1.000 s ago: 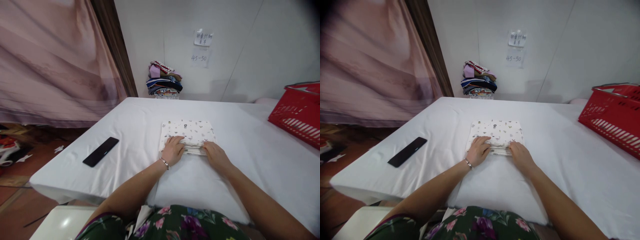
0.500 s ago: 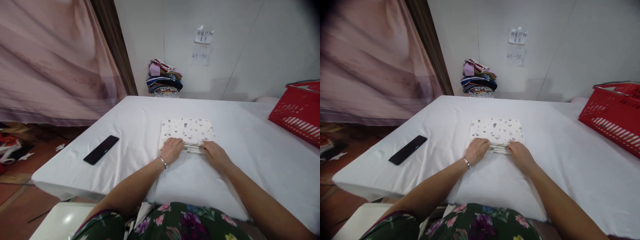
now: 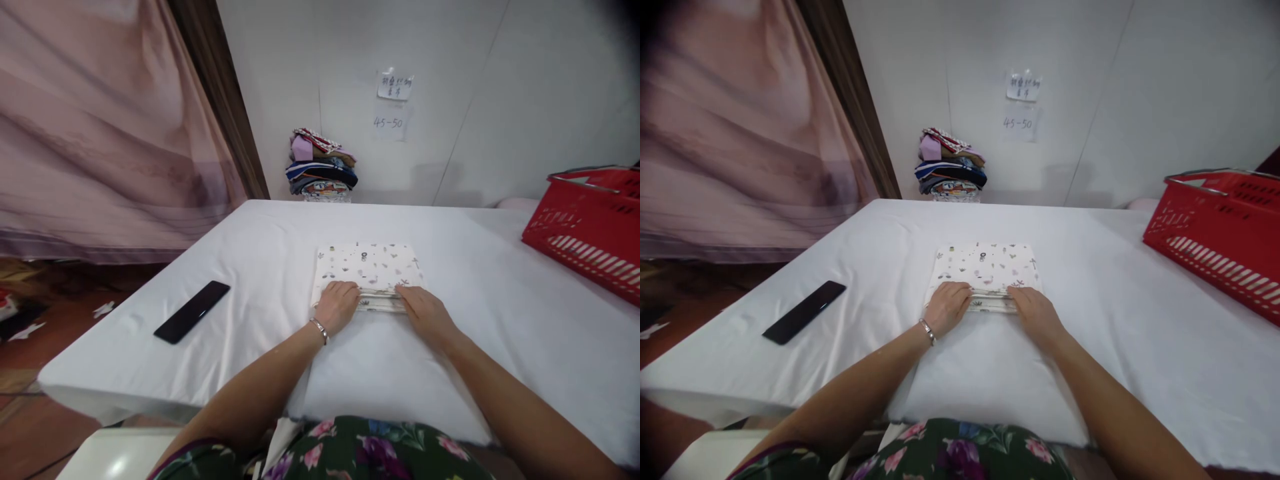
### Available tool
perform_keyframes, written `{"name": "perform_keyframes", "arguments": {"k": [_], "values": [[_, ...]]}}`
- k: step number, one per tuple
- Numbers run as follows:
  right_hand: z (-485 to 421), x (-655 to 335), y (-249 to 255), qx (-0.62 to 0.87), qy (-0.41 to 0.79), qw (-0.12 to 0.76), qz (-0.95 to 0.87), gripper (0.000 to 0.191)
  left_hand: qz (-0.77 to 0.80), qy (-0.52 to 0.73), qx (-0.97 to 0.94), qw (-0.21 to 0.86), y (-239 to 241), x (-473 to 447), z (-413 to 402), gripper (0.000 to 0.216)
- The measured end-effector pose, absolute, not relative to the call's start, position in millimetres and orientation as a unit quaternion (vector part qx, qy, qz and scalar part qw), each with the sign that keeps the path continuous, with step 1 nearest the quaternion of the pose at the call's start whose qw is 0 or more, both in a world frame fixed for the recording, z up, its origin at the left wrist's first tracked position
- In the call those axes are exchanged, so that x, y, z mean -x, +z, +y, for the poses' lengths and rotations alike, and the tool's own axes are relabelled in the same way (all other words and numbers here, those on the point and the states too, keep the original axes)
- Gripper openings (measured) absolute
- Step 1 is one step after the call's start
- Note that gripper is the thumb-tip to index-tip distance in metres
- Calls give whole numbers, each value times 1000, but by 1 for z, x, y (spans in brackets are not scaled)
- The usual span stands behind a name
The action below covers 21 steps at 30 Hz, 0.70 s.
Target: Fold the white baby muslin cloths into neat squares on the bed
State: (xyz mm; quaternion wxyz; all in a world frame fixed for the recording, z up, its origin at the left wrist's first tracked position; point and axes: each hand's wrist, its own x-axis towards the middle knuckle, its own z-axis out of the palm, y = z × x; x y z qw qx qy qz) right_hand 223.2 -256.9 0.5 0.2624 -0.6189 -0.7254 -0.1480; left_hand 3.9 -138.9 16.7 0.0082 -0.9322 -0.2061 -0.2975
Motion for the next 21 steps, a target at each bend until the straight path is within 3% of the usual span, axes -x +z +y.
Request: {"name": "perform_keyframes", "arguments": {"k": [6,12,21], "values": [[-259,-226,2,603,-161,260,-737,32,-210,-259,943,7,15,-2,-141,15],[-261,-228,1,615,-154,273,-724,34,-250,-262,932,18,12,1,-141,42],[-260,-229,0,606,-163,273,-729,34,-320,-258,911,38,18,14,-134,45]]}}
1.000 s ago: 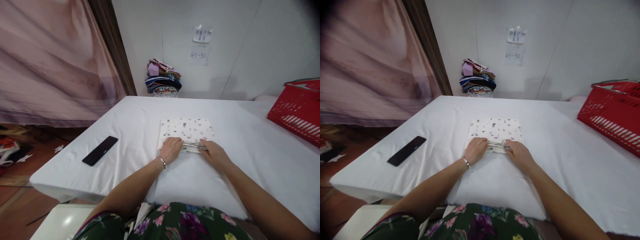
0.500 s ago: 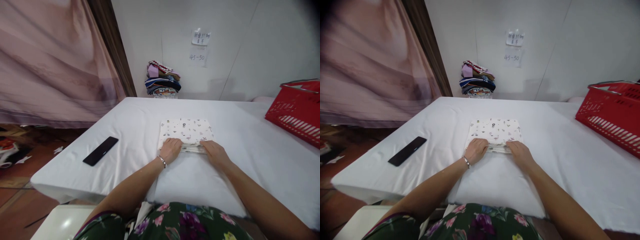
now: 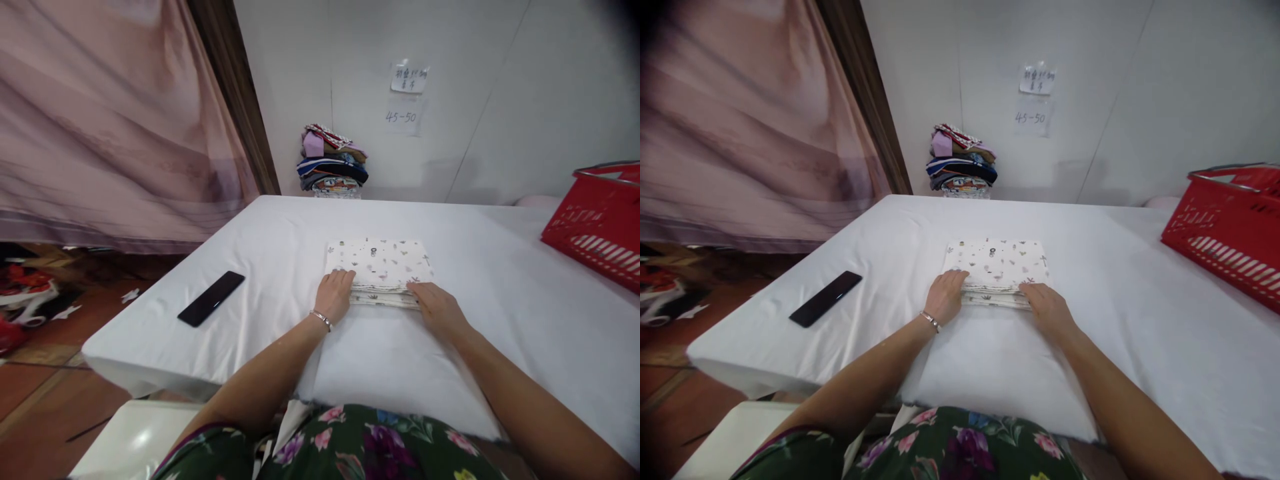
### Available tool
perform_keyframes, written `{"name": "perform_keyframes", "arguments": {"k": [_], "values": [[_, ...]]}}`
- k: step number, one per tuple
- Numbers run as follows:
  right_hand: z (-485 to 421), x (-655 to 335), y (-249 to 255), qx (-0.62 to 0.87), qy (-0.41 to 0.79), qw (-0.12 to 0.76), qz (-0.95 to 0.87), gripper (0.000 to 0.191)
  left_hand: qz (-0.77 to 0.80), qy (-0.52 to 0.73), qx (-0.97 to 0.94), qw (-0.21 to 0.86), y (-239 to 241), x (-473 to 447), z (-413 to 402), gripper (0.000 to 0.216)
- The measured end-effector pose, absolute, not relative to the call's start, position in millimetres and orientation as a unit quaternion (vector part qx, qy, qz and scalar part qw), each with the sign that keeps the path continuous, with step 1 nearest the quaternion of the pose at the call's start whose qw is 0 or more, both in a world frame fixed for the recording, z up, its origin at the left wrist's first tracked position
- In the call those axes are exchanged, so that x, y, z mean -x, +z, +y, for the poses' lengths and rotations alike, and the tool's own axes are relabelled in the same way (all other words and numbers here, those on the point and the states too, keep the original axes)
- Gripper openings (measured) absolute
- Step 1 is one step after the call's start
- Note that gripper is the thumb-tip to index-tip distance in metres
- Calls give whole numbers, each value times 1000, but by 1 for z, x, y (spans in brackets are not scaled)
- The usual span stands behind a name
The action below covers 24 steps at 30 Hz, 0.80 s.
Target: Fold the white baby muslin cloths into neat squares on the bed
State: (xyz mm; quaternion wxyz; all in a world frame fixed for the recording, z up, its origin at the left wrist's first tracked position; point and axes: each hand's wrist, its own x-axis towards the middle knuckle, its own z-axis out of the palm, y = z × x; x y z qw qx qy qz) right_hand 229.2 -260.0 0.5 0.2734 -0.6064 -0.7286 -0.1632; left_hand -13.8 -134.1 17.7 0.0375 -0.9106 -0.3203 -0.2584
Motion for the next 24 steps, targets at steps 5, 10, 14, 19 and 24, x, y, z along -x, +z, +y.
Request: {"name": "perform_keyframes", "arguments": {"k": [5,10,14,19,24], "values": [[-260,-229,2,612,-154,273,-726,33,-310,-252,916,35,24,23,-132,39],[-260,-230,-1,614,-142,284,-722,32,-276,-246,929,25,22,28,-125,28],[-261,-228,0,622,-139,287,-715,31,-255,-253,933,18,19,31,-119,22],[-261,-228,-1,625,-136,284,-715,31,-256,-229,939,27,22,36,-119,15],[-261,-230,-2,622,-132,265,-725,30,-239,-201,949,33,23,39,-119,14]]}}
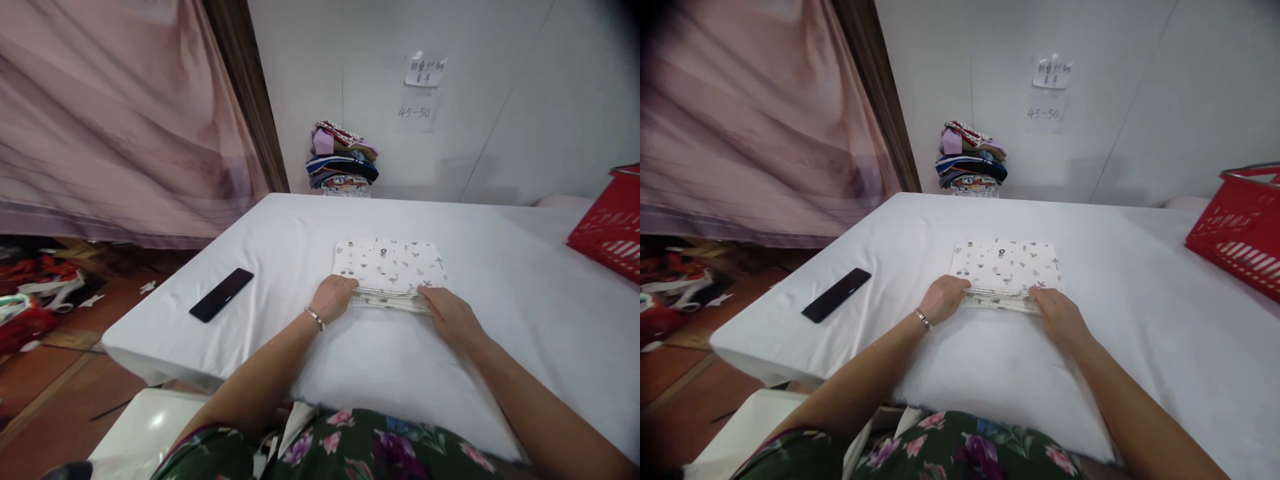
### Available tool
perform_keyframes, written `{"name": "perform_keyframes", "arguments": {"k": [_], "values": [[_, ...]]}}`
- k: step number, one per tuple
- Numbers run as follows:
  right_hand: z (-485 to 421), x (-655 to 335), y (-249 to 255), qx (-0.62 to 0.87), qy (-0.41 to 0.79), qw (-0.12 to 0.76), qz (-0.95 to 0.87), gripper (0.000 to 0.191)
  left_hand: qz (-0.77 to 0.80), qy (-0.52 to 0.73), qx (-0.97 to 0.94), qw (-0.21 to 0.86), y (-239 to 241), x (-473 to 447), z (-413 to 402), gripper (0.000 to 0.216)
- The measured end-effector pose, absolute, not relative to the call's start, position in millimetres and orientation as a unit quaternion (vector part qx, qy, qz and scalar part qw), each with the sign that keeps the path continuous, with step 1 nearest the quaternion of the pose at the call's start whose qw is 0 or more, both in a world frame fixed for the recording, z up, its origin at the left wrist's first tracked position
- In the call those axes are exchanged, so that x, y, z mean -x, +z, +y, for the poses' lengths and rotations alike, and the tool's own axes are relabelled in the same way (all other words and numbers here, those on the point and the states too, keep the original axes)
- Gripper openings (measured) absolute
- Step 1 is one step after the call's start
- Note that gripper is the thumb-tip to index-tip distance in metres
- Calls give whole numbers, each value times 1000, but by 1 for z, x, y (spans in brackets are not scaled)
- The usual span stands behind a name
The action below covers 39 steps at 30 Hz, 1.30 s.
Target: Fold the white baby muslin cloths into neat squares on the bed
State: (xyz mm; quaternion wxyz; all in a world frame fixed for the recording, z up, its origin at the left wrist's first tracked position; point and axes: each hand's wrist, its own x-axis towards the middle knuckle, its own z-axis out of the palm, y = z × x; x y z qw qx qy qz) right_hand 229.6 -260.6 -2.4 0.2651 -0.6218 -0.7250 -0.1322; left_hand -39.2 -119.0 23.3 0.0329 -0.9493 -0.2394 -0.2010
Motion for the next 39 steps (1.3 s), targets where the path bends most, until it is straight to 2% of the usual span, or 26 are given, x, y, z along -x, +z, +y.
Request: {"name": "perform_keyframes", "arguments": {"k": [6,11,22,39], "values": [[-263,-227,4,606,-151,280,-729,29,-242,-214,945,51,24,41,-120,17],[-264,-226,4,596,-139,237,-754,30,-221,-189,955,64,21,42,-121,18],[-265,-227,1,601,-131,227,-755,28,-224,-202,950,78,18,44,-128,18],[-276,-232,3,585,-137,235,-764,27,-205,-231,950,40,29,49,-127,19]]}}
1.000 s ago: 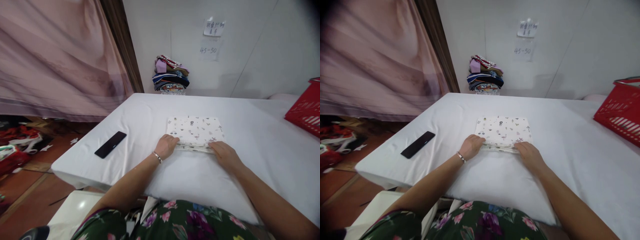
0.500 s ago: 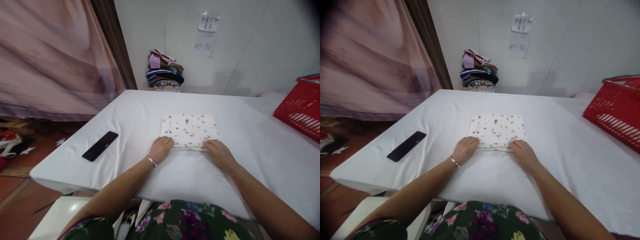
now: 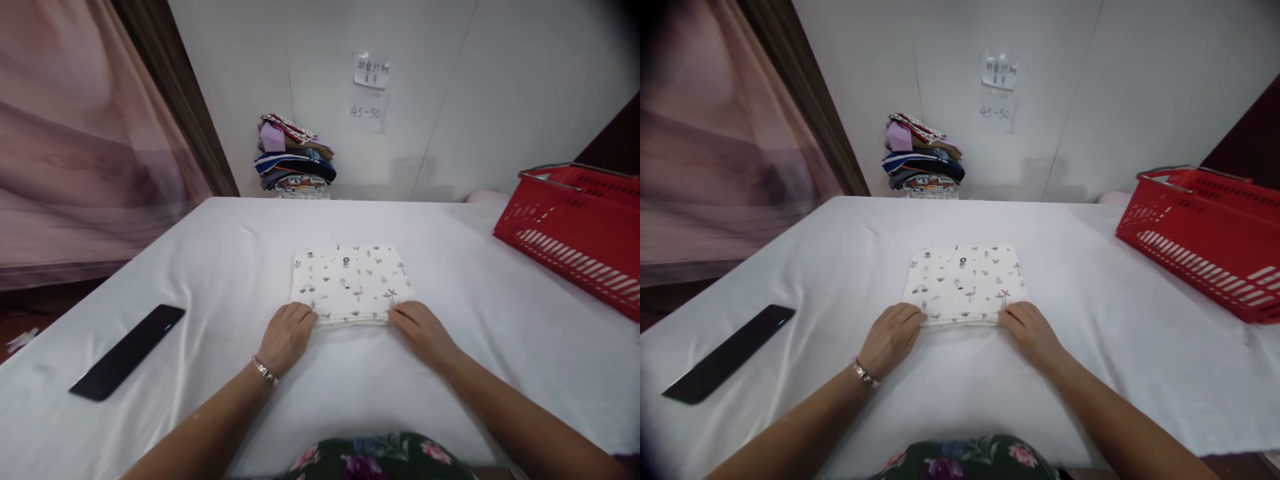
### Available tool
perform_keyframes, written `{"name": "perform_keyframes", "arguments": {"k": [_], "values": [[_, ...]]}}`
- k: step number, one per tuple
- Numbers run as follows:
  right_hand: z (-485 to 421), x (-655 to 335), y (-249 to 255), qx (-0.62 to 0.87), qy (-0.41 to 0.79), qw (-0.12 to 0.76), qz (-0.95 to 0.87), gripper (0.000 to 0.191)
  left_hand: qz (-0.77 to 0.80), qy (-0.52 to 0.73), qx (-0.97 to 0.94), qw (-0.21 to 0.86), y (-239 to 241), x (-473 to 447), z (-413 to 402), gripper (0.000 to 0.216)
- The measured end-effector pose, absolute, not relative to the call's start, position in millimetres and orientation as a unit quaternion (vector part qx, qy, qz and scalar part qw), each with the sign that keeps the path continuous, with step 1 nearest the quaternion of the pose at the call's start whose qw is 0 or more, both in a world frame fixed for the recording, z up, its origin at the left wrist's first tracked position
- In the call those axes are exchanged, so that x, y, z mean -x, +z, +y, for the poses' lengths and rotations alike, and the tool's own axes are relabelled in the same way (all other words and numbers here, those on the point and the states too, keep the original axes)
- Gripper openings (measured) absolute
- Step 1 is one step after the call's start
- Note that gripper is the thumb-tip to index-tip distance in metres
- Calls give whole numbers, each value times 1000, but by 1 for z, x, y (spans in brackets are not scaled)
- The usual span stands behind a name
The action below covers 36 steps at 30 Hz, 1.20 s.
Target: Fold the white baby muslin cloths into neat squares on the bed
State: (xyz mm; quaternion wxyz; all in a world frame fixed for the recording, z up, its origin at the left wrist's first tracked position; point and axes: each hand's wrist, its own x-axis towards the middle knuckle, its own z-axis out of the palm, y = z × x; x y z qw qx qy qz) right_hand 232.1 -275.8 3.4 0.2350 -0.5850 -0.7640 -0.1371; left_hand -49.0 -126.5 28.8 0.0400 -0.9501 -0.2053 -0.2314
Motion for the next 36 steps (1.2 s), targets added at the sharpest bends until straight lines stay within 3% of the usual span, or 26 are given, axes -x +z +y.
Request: {"name": "perform_keyframes", "arguments": {"k": [7,12,15,19,23,32,36], "values": [[-284,-231,8,581,-97,249,-769,34,-214,-254,943,-29,29,55,-125,21],[-282,-232,26,621,-5,289,-729,40,-247,-261,925,-121,42,57,-119,15],[-255,-234,41,638,-7,311,-705,38,-269,-270,919,-106,53,40,-108,21],[-213,-240,40,683,15,199,-703,47,-304,-178,933,-69,45,14,-91,42],[-200,-247,19,742,60,90,-662,58,-362,-69,922,-122,22,10,-82,56],[-201,-247,11,745,15,52,-665,61,-374,-28,906,-197,39,12,-75,56],[-172,-247,26,745,-48,73,-661,64,-392,-83,906,-138,53,-11,-54,59]]}}
